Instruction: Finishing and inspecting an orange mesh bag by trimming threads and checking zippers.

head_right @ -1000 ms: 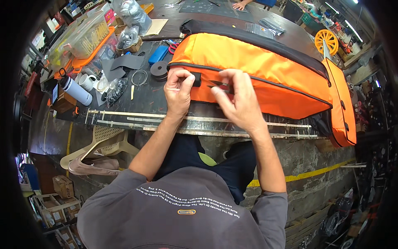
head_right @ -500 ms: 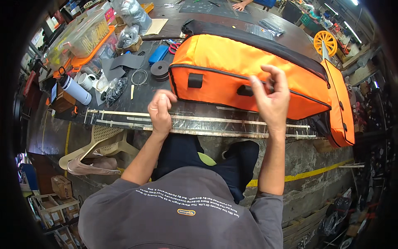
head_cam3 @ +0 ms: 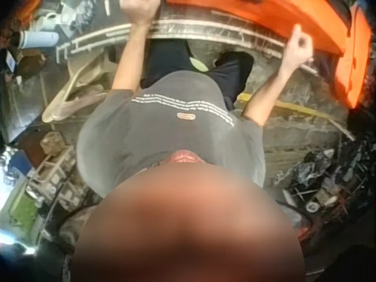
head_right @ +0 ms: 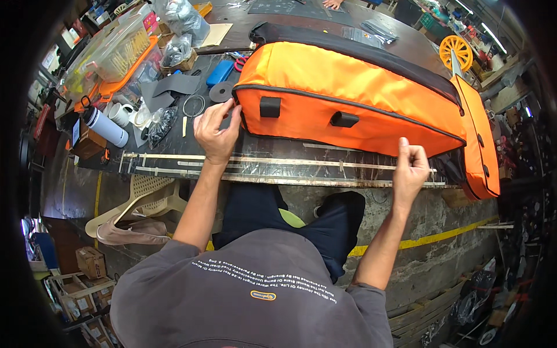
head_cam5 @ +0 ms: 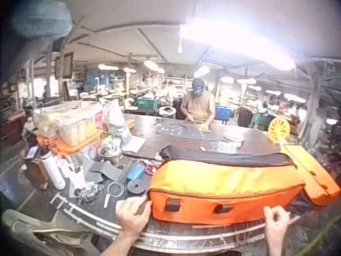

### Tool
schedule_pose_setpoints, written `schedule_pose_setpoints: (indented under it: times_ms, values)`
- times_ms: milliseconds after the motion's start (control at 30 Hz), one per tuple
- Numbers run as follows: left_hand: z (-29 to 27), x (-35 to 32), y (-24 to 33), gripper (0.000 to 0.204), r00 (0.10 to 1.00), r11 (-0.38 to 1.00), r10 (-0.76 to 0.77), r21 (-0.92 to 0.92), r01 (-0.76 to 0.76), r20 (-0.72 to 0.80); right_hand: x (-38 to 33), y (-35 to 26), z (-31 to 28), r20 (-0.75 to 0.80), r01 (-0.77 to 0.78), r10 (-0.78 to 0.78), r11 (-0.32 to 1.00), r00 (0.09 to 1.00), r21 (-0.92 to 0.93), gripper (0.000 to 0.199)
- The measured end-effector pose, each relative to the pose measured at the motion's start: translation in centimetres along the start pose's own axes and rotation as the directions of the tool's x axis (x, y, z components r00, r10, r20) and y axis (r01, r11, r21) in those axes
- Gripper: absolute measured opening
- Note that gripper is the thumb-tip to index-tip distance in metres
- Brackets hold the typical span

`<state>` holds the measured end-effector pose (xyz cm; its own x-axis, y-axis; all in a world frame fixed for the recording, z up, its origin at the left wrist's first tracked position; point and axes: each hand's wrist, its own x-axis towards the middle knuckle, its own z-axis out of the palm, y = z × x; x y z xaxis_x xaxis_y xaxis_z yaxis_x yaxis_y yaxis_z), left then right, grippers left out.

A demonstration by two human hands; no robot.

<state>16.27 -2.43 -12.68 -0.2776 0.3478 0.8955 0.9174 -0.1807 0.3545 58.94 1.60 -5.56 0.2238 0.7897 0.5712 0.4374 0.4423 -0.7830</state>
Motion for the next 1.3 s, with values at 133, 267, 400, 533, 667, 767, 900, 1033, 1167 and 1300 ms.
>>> schedule_pose_setpoints:
  times_ms: [133,267,400,533,667,767,900,1033,1167,1300]
  values:
    - [0.5,0.6,-0.4,0.023,0.993,0.99,0.11,0.097,-0.107,-0.032,-2.2,0.5,1.5,0.105,-0.091,0.083,0.993,0.991,0.075,0.043]
    - [0.3,0.5,-0.4,0.022,0.991,0.989,0.127,0.086,-0.123,-0.04,-3.3,1.2,1.7,0.098,-0.184,0.178,0.981,0.979,0.057,0.041]
    - [0.2,0.8,-0.9,0.021,0.978,0.975,0.206,0.088,-0.204,-0.021,-3.9,2.1,1.9,0.111,-0.161,0.155,0.986,0.982,0.047,0.039]
    - [0.3,0.8,-1.4,0.021,0.967,0.964,0.255,0.085,-0.254,-0.007,-4.4,2.7,2.0,0.147,-0.203,0.197,0.979,0.969,0.025,0.039]
    - [0.3,1.4,-2.1,0.019,0.951,0.947,0.308,0.088,-0.31,0.036,-5.1,2.5,2.1,0.167,-0.285,0.287,0.958,0.943,-0.038,0.036]
    - [1.1,1.4,-2.0,0.016,0.976,0.977,0.21,0.037,-0.212,0.056,-5.6,2.8,2.4,0.182,-0.279,0.283,0.959,0.942,-0.049,0.036]
    - [1.0,-2.2,-2.1,0.01,0.952,0.994,0.105,-0.004,-0.109,0.288,-6.4,2.6,3.1,0.191,-0.284,0.29,0.957,0.938,-0.061,0.034]
    - [-0.2,-5.9,-1.2,0.029,0.918,0.99,0.09,-0.131,-0.042,0.387,-6.6,3.5,3.1,0.246,-0.273,0.278,0.96,0.929,-0.055,0.03]
    - [-0.6,-1.8,0.7,0.028,0.989,0.994,-0.039,-0.097,0.053,0.142,-5.4,3.6,2.1,0.18,-0.315,0.316,0.948,0.932,-0.031,0.026]
    - [1.1,0.4,-1.4,0.031,0.986,0.986,0.164,-0.008,-0.165,-0.008,-4.7,4.9,0.4,0.115,-0.336,0.335,0.942,0.935,-0.013,0.028]
